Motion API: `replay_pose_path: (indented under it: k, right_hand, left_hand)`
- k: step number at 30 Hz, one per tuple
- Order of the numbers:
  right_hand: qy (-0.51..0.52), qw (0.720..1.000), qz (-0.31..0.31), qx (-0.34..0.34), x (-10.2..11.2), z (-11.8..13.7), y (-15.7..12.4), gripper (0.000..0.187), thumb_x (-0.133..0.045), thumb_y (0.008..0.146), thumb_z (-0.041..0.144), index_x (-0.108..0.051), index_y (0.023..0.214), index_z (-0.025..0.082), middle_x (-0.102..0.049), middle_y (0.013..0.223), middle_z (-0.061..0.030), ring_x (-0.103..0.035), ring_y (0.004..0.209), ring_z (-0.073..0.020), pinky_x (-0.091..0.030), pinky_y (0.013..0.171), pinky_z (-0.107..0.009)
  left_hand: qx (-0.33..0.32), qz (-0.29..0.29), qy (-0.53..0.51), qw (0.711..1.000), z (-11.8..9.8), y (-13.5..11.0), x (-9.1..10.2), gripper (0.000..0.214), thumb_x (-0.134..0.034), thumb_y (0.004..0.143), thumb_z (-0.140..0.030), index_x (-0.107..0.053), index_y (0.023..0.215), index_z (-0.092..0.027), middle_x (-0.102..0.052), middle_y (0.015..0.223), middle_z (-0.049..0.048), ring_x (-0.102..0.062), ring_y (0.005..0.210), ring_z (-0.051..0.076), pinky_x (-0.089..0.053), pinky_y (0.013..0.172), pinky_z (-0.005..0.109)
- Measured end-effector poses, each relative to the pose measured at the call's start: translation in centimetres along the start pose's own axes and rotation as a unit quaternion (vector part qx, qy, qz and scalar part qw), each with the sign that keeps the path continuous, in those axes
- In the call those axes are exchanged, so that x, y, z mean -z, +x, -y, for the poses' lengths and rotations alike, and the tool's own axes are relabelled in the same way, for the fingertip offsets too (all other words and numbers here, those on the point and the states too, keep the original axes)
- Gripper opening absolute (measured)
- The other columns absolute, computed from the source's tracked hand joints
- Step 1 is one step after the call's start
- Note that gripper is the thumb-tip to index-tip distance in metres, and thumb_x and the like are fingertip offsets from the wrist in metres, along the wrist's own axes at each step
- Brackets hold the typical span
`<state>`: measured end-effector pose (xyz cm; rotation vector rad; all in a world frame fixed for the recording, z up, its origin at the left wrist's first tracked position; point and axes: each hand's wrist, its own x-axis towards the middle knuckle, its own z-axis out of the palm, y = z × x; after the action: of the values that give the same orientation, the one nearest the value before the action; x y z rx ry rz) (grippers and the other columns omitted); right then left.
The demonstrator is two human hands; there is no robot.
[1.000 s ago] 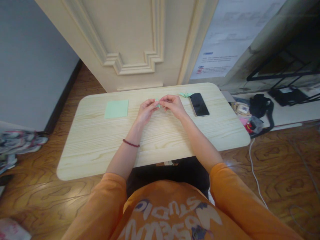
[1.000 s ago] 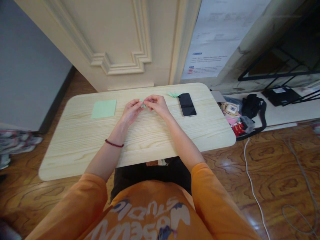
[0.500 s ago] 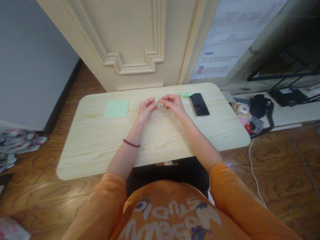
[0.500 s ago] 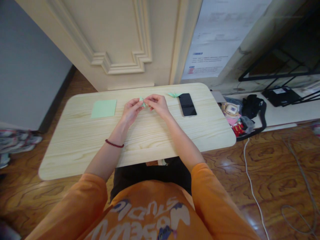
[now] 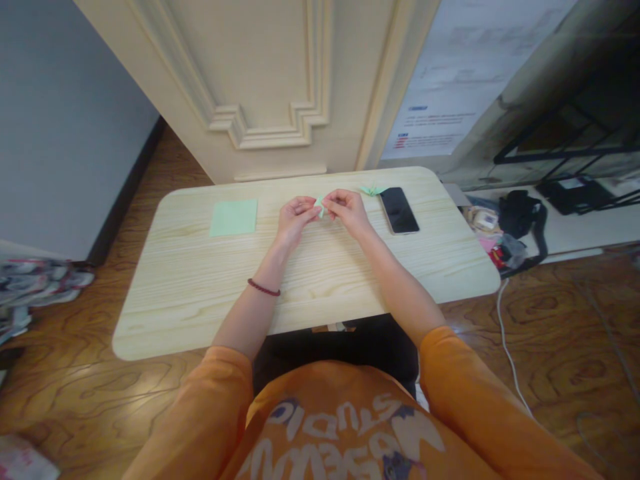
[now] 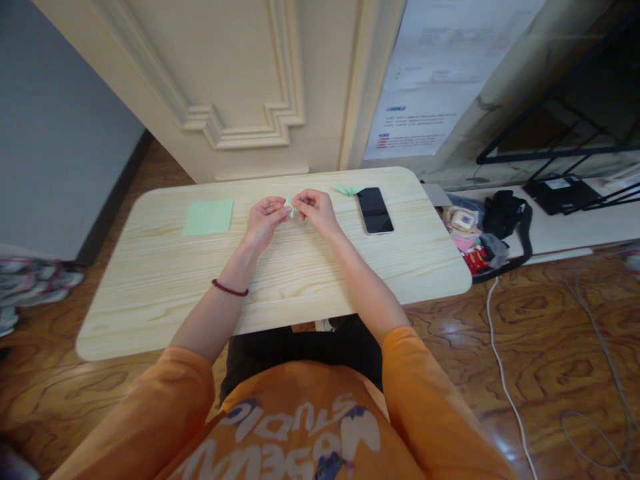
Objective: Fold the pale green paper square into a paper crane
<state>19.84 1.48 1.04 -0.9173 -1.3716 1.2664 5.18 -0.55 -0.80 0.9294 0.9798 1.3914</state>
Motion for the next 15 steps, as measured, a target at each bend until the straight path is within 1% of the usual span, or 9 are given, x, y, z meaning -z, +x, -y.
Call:
replay_pose_path:
  k: [3,5,8,11,15]
  right_hand:
    - [0.01,1.0,-0.01,-0.007,-0.14,0.19,-0.12,0.036,-0.08,0.063,0.048,-0.061,0.065,0.018,-0.055,0.054,0.004,-0.046,0.046,-0.0073,-0.039,0.045,-0.022]
    - [0.024,0.999,-0.009,-0.02,-0.17,0.39,-0.23,0.036,-0.079,0.063,0.049,-0.062,0.067,0.018,-0.058,0.058,0.0028,-0.05,0.051,-0.0085,-0.04,0.046,-0.021]
    - [0.058,0.998,0.004,-0.034,-0.12,0.58,-0.32,0.034,-0.078,0.065,0.049,-0.065,0.07,0.018,-0.062,0.063,0.0017,-0.057,0.06,-0.0102,-0.044,0.049,-0.02]
    - [0.074,0.997,0.018,-0.03,-0.14,0.43,-0.27,0.035,-0.08,0.062,0.048,-0.067,0.074,0.018,-0.064,0.067,0.0012,-0.059,0.064,-0.011,-0.048,0.054,-0.021]
    - [0.07,0.997,0.025,-0.01,-0.4,-0.06,-0.18,0.035,-0.081,0.062,0.048,-0.069,0.077,0.018,-0.067,0.07,0.0005,-0.061,0.067,-0.012,-0.052,0.063,-0.025]
  left_hand:
    - [-0.004,-0.009,-0.003,1.0,-0.04,0.07,0.01,0.045,-0.092,0.045,-0.034,-0.064,0.077,-0.017,-0.066,0.065,-0.0032,-0.062,0.058,0.009,-0.052,0.064,0.023]
    - [-0.004,-0.01,-0.001,1.0,-0.07,0.14,0.08,0.043,-0.091,0.047,-0.035,-0.065,0.076,-0.017,-0.067,0.066,-0.0026,-0.062,0.06,0.009,-0.052,0.064,0.023]
    - [-0.006,-0.004,-0.015,1.0,-0.1,0.21,0.21,0.039,-0.091,0.05,-0.034,-0.067,0.077,-0.018,-0.07,0.072,-0.0011,-0.063,0.064,0.009,-0.052,0.067,0.022]
    - [-0.021,-0.008,-0.027,0.999,-0.03,0.25,0.36,0.036,-0.089,0.053,-0.036,-0.069,0.078,-0.019,-0.072,0.079,0.0,-0.064,0.07,0.01,-0.051,0.068,0.022]
    - [-0.049,-0.038,0.03,0.998,0.26,0.41,0.65,0.032,-0.085,0.06,-0.038,-0.071,0.082,-0.02,-0.072,0.084,0.0019,-0.065,0.076,0.013,-0.051,0.067,0.023]
